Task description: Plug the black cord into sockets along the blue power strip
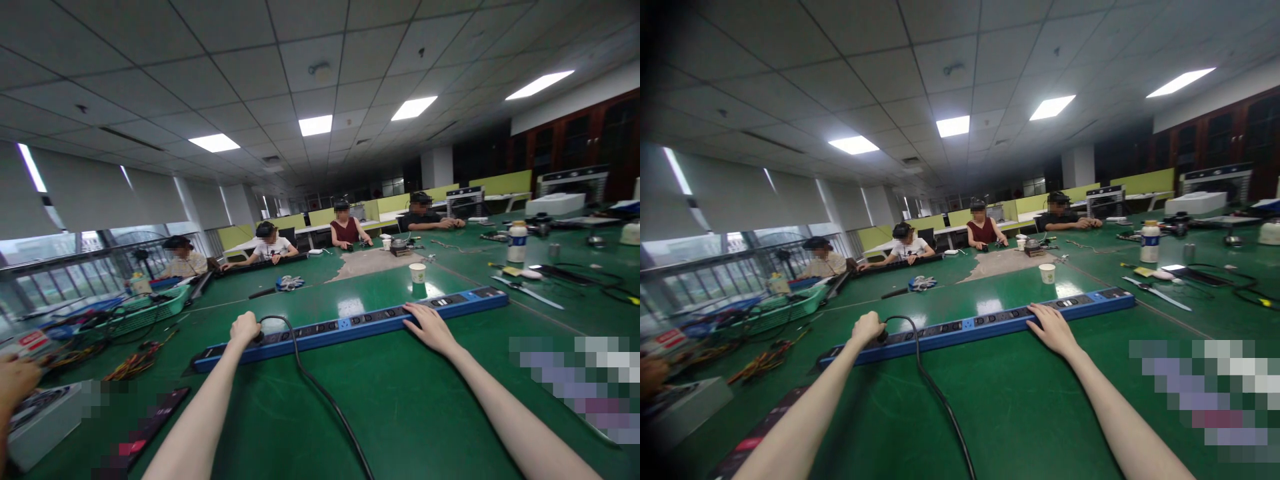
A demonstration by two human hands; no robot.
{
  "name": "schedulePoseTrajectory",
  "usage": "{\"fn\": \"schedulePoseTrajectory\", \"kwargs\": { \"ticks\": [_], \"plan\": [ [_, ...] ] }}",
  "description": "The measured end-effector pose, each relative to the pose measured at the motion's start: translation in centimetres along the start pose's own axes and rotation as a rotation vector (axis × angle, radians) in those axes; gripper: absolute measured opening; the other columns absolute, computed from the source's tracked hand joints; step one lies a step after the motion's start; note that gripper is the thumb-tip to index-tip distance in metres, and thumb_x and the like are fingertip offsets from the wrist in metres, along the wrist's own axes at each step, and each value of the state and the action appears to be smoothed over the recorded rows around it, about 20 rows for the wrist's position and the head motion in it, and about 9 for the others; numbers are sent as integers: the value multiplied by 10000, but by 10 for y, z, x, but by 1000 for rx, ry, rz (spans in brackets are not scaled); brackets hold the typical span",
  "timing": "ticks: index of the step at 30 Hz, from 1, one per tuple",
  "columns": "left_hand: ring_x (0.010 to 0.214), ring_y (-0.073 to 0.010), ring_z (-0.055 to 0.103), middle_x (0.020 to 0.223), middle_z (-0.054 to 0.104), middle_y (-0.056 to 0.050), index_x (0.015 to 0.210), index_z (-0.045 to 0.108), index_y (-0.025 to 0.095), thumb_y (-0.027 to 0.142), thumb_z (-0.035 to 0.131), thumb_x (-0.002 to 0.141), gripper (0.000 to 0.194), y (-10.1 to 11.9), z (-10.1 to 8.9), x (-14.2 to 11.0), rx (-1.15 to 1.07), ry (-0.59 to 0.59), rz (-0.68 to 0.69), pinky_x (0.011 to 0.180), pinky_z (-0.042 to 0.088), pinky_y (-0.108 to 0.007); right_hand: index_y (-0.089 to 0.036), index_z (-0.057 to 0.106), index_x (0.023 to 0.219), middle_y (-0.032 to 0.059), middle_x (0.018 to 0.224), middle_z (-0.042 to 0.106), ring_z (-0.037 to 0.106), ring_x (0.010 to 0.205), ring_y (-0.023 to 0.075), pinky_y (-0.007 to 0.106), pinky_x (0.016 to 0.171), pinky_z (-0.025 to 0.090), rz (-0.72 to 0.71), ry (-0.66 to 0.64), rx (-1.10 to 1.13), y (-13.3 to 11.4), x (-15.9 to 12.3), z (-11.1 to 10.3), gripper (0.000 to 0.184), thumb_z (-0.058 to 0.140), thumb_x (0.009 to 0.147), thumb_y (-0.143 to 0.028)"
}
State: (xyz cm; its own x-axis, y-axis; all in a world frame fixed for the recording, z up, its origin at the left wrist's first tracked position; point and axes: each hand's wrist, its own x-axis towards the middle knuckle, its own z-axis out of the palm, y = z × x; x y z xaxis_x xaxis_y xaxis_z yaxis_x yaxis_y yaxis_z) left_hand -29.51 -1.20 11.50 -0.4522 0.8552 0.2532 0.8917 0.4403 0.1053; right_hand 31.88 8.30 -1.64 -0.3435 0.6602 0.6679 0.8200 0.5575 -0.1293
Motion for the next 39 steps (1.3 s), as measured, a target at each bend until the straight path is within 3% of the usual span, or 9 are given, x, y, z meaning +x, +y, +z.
{"fn": "schedulePoseTrajectory", "kwargs": {
  "ticks": [4, 14, 20, 24, 26, 31, 39],
  "plan": [
    [1084, -378, 704, 1185, 704, -286, 1103, 729, 98, 321, 631, 826, 369, 6, 4, 1, 25, 18, -54, 826, 558, -413, -334, 538, 1456, 53, 1487, 573, 515, 1370, 255, 478, 1112, 404, 2, -5, 5, 0, 0, -1, 535, 403, 992, -561],
    [1062, -373, 705, 1141, 719, -251, 1098, 716, 124, 333, 642, 855, 329, 10, 7, -1, 44, 54, -32, 816, 541, -404, -343, 540, 1455, 44, 1485, 576, 514, 1373, 255, 477, 1119, 403, 7, 4, 15, -1, 0, -1, 530, 408, 989, -558],
    [1026, -329, 712, 1052, 750, -195, 1065, 747, 186, 361, 548, 932, 297, 8, 19, -22, -9, 103, -24, 850, 518, -386, -352, 542, 1453, 36, 1483, 579, 516, 1372, 256, 475, 1118, 405, 13, 4, 14, -1, 0, 0, 524, 413, 985, -549],
    [1052, -292, 701, 1137, 752, -139, 1218, 726, 264, 430, 476, 984, 381, -1, 31, -43, -90, 128, -57, 816, 513, -339, -351, 538, 1454, 37, 1489, 572, 508, 1380, 255, 477, 1126, 395, 11, 7, 8, -1, 0, 0, 524, 403, 990, -551],
    [1063, -263, 688, 1199, 734, -110, 1282, 693, 292, 460, 467, 995, 402, -5, 38, -56, -163, 198, -84, 797, 504, -307, -349, 542, 1453, 38, 1487, 574, 509, 1379, 257, 478, 1124, 398, 10, 5, 8, -1, 0, 1, 526, 410, 985, -551],
    [1061, -249, 652, 1159, 695, -116, 1305, 680, 250, 417, 440, 1016, 411, 0, 55, -76, -221, 404, -59, 841, 477, -301, -347, 546, 1453, 42, 1484, 578, 519, 1369, 260, 486, 1128, 396, 13, 10, 6, 0, 0, 4, 527, 413, 982, -540],
    [1066, -291, 622, 1091, 656, -146, 1266, 713, 217, 383, 460, 997, 406, 6, 63, -65, -214, 372, -66, 894, 465, -349, -342, 541, 1452, 46, 1485, 576, 520, 1369, 266, 491, 1120, 405, 19, 12, 0, -1, 0, 4, 525, 409, 986, -546]
  ]
}}
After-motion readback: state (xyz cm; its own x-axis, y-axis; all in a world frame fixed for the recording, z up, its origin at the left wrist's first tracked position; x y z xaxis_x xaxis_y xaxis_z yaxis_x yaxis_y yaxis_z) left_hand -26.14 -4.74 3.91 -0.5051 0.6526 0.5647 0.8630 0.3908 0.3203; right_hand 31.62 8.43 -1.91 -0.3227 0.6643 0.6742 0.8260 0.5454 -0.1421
